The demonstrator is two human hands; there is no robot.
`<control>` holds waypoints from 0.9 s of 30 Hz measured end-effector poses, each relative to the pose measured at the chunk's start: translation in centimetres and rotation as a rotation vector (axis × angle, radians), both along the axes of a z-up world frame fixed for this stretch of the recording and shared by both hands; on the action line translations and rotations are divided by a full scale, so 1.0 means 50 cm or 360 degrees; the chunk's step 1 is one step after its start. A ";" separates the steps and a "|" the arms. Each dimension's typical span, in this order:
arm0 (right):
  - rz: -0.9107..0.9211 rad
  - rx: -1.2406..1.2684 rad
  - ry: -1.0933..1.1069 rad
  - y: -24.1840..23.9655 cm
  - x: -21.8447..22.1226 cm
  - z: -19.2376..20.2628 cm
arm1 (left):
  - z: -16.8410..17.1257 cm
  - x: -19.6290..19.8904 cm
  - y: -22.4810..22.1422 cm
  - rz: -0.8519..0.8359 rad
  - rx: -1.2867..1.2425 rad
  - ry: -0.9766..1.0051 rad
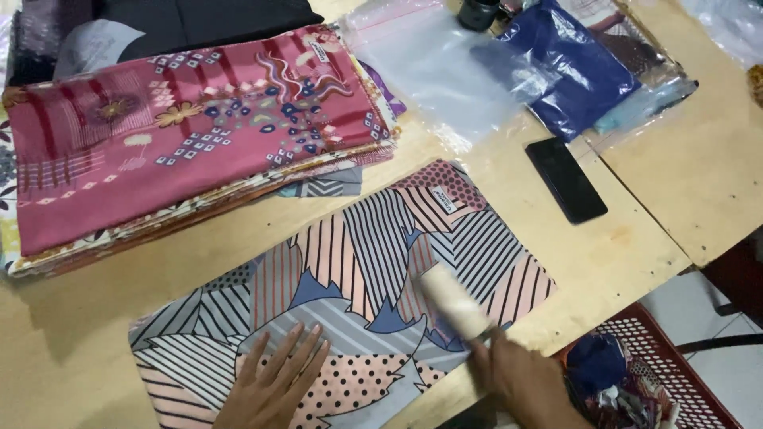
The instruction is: Cleaning a piece of patterned fabric with a lint roller and then folding it on a work table.
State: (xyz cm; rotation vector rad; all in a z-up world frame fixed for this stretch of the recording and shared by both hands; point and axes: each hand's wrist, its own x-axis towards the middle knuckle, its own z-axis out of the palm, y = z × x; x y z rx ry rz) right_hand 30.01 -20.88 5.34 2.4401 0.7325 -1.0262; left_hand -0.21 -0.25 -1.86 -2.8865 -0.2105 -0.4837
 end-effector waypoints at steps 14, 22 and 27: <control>-0.0158 0.0431 -0.0576 -0.046 0.159 0.019 | 0.043 0.000 -0.001 -0.0029 0.0009 -0.0009; -0.0162 0.0384 -0.0414 -0.036 0.049 0.037 | 0.075 0.003 -0.003 0.0015 0.0082 0.0059; 0.0202 0.0408 -0.0119 -0.074 -0.061 -0.017 | 0.073 0.000 -0.006 0.0045 0.0107 0.0104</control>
